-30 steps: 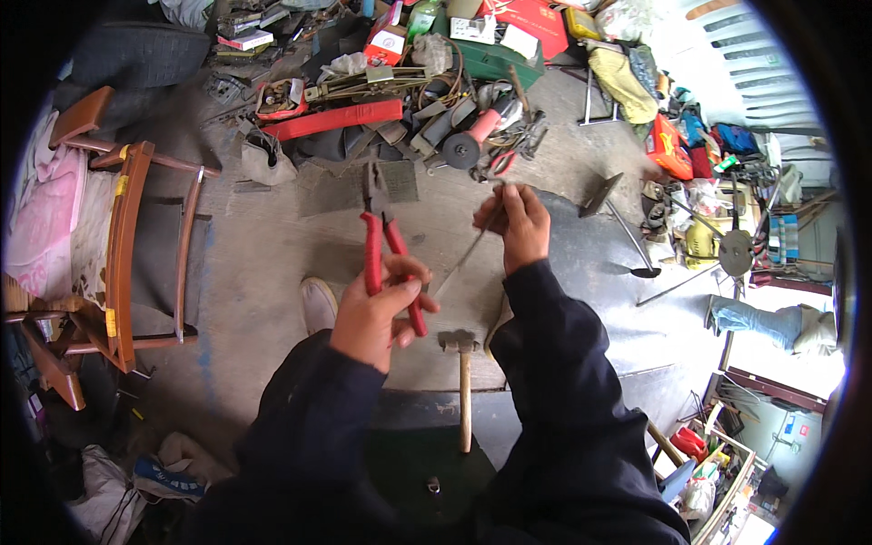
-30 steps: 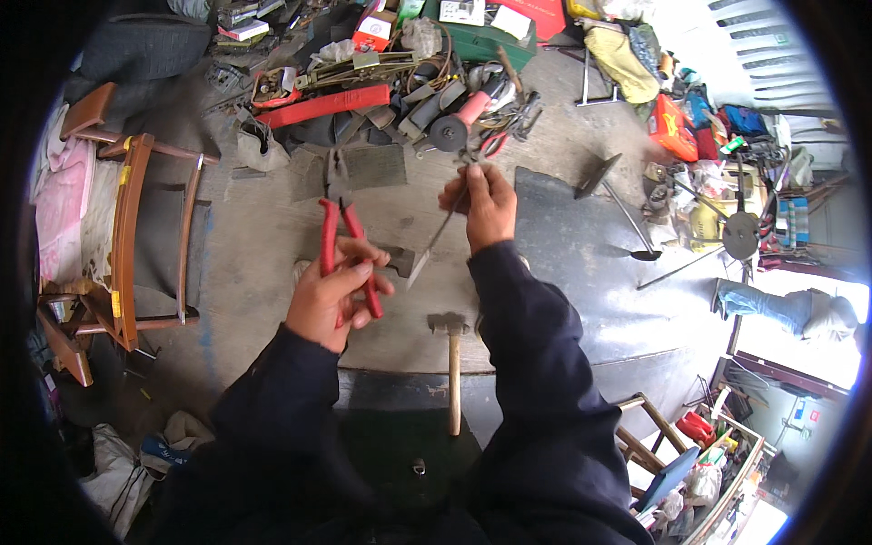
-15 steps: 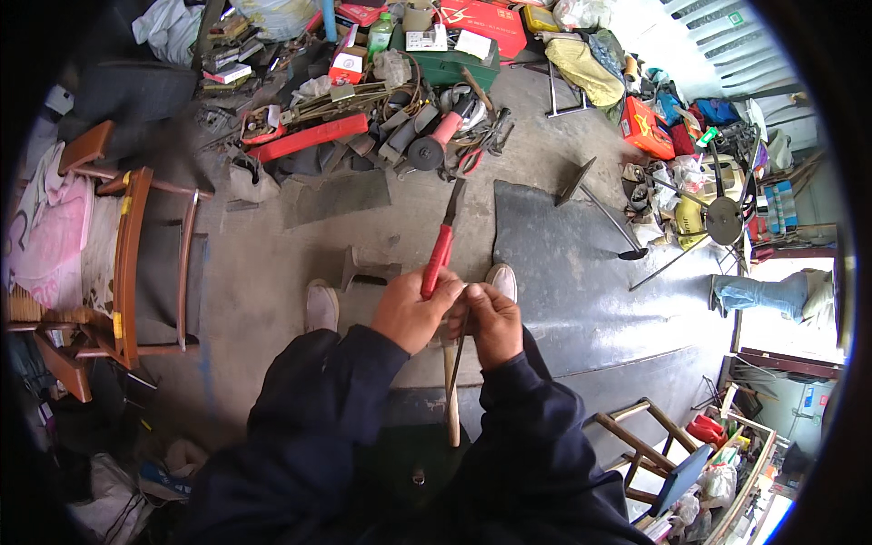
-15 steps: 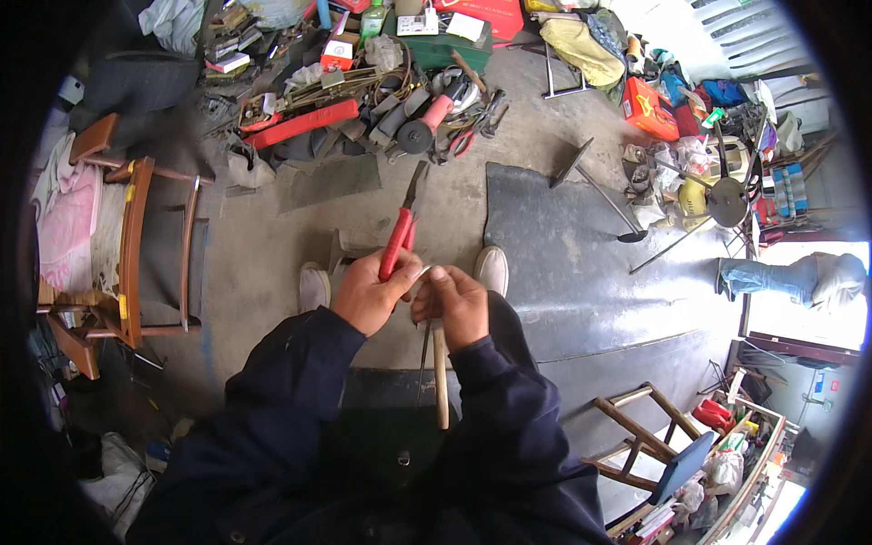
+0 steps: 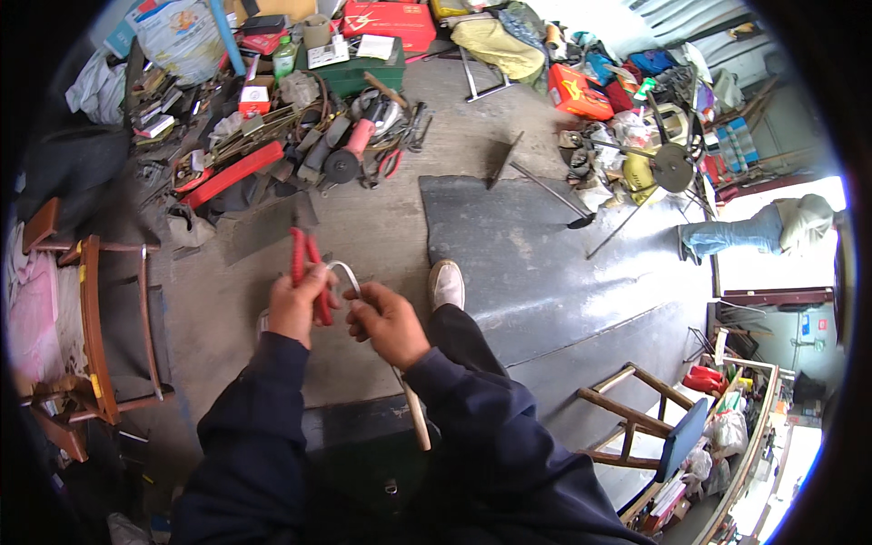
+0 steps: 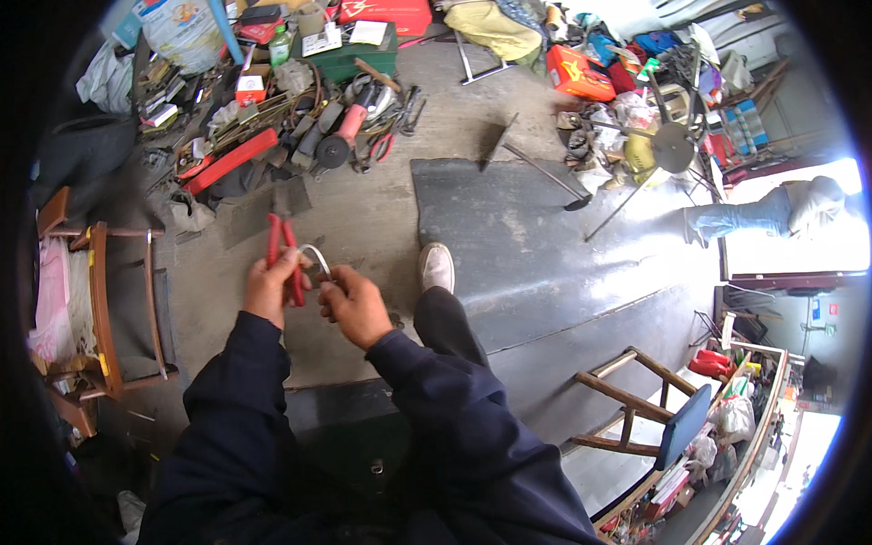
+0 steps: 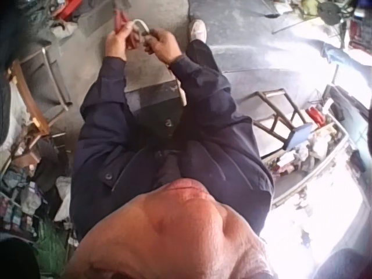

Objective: The person retrieves a metal hook and a hammer from a cluttered workshop floor, then repeatedly strikes the hook on a metal block to bend and shape it. The person also uses pliers to adjust the hook and moves between the floor and a workbench area.

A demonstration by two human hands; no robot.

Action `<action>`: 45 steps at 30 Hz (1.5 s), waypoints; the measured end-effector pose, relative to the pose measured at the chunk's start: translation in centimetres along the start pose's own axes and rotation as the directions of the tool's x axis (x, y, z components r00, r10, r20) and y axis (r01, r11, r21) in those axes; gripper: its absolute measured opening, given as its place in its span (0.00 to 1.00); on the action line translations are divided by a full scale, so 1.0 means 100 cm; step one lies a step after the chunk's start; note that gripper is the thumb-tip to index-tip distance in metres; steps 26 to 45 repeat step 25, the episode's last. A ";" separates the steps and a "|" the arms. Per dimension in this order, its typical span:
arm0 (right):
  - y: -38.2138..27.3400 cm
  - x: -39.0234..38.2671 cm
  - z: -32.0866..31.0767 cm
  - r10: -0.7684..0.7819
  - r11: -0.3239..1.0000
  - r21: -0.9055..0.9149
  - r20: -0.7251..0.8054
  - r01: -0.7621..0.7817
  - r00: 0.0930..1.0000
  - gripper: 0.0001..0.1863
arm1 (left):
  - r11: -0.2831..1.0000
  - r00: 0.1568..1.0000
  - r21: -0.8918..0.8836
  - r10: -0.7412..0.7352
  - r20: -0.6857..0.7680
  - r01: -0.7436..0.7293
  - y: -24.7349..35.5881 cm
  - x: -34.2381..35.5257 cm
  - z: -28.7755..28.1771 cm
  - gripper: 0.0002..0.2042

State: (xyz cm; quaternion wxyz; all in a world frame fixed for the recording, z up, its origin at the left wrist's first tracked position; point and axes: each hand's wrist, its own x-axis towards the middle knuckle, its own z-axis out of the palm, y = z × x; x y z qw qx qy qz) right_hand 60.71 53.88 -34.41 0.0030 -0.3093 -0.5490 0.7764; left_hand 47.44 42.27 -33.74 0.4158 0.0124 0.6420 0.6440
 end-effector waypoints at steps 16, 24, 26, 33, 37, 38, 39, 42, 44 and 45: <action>-0.018 -0.005 -0.013 -0.079 0.941 -0.328 0.021 0.082 0.997 0.09 | 0.991 0.988 -0.008 0.136 0.078 -0.136 0.008 -0.002 -0.006 0.13; -0.043 0.013 -0.045 -0.192 0.980 -0.020 -0.326 0.197 0.926 0.11 | 0.993 0.983 0.089 0.057 0.177 -0.073 0.014 -0.001 -0.006 0.08; -0.044 0.014 -0.048 -0.208 0.977 -0.029 -0.357 0.212 0.911 0.11 | 0.992 0.979 0.111 0.028 0.202 -0.051 0.016 -0.002 -0.005 0.09; -0.044 0.014 -0.048 -0.208 0.977 -0.029 -0.357 0.212 0.911 0.11 | 0.992 0.979 0.111 0.028 0.202 -0.051 0.016 -0.002 -0.005 0.09; -0.044 0.014 -0.048 -0.208 0.977 -0.029 -0.357 0.212 0.911 0.11 | 0.992 0.979 0.111 0.028 0.202 -0.051 0.016 -0.002 -0.005 0.09; -0.044 0.014 -0.048 -0.208 0.977 -0.029 -0.357 0.212 0.911 0.11 | 0.992 0.979 0.111 0.028 0.202 -0.051 0.016 -0.002 -0.005 0.09; -0.044 0.014 -0.048 -0.208 0.977 -0.029 -0.357 0.212 0.911 0.11 | 0.992 0.979 0.111 0.028 0.202 -0.051 0.016 -0.002 -0.005 0.09; -0.044 0.014 -0.048 -0.208 0.977 -0.029 -0.357 0.212 0.911 0.11 | 0.992 0.979 0.111 0.028 0.202 -0.051 0.016 -0.002 -0.005 0.09; -0.044 0.014 -0.048 -0.208 0.977 -0.029 -0.357 0.212 0.911 0.11 | 0.992 0.979 0.111 0.028 0.202 -0.051 0.016 -0.002 -0.005 0.09; -0.044 0.014 -0.048 -0.208 0.977 -0.029 -0.357 0.212 0.911 0.11 | 0.992 0.979 0.111 0.028 0.202 -0.051 0.016 -0.002 -0.005 0.09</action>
